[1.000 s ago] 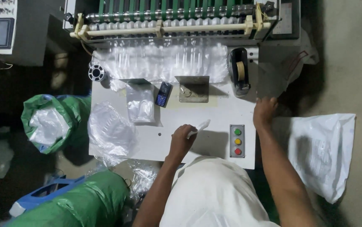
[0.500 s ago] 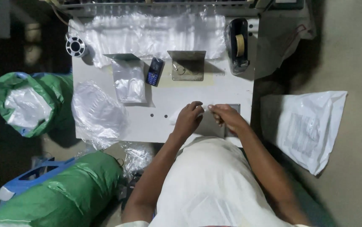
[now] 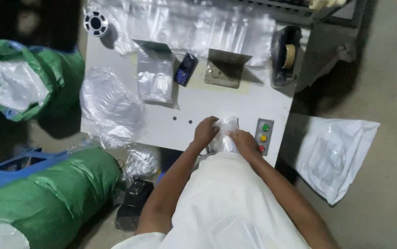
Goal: The person sorts and stacks clear plastic bags at a workstation, handling them individually and placing them in stacks or into a nearby bin.
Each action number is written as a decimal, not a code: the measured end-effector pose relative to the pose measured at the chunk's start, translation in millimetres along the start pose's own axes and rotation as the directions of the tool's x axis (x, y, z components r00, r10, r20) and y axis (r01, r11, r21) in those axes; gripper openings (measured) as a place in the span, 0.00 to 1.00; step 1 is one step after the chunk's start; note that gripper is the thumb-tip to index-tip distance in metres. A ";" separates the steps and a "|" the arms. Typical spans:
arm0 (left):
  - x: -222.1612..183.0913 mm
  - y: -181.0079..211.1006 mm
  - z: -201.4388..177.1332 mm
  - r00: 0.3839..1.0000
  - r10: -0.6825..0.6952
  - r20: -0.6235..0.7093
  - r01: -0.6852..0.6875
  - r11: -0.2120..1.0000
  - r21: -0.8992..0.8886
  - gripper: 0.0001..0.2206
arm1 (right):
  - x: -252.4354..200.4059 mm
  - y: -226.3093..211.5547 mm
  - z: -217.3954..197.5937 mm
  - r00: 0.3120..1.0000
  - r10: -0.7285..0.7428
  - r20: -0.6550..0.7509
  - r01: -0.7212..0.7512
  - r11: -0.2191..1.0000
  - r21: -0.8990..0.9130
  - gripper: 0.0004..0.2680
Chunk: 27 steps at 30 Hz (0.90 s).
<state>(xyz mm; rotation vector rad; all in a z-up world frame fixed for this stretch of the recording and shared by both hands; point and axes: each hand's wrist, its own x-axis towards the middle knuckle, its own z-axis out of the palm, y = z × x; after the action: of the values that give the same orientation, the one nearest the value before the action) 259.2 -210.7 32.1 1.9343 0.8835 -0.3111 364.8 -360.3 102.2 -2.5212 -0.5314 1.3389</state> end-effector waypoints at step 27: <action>71.2 -71.3 -267.6 0.905 -0.195 -0.379 0.132 0.974 -0.187 0.43 | 125.7 -303.2 30.7 0.970 -0.238 -0.056 0.231 0.968 -0.101 0.23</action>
<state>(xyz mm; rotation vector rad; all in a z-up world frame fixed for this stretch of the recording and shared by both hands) 221.8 68.1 83.7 1.8063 1.3006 0.0597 341.9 -31.4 103.9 -2.4711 -0.8666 1.1638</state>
